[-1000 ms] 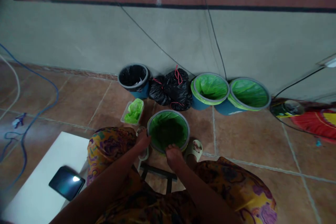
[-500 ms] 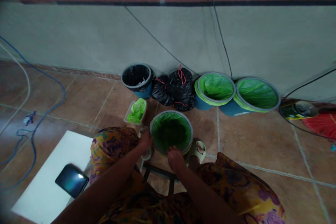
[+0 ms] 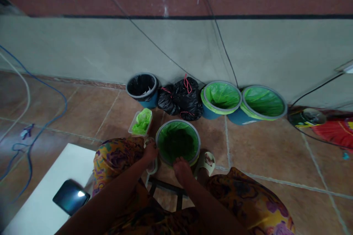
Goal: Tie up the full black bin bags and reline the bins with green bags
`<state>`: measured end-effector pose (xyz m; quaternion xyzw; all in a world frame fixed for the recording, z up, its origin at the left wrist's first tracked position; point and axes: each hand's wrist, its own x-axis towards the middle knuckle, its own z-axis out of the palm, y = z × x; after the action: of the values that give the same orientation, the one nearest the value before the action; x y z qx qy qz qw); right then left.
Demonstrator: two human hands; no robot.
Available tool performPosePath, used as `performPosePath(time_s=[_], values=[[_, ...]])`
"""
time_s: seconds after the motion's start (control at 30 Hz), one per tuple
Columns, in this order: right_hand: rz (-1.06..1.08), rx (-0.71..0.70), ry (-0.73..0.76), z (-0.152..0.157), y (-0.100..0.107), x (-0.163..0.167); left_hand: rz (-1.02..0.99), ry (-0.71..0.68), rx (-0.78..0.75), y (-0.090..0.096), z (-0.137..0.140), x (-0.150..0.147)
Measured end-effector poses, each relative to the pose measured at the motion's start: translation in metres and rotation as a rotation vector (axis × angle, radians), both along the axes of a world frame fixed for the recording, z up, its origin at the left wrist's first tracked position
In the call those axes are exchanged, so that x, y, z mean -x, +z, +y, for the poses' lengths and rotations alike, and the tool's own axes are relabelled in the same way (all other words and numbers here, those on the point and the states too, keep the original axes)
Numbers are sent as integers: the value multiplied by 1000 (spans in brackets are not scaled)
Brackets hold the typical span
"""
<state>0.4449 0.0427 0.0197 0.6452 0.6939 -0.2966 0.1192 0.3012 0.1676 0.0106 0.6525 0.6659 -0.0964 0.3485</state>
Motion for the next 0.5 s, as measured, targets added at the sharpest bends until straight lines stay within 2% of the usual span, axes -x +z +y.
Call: performPosePath(time_s=[0.1,0.2,0.3,0.4,0.5], values=[[-1,-9,-86,3,9,-13,5,39,5,6,1,-1],[-91,-43,-374,11,16,-39,43,73,-101,12,7,-6],[-208,1,-659,18,14,-68,37,7,-213,15,18,-15],[-183,86,-736,20,4,-86,15,-123,-238,12,29,-25],[-147,98,-749,17,-8,-87,13,-227,-172,7,35,-31]])
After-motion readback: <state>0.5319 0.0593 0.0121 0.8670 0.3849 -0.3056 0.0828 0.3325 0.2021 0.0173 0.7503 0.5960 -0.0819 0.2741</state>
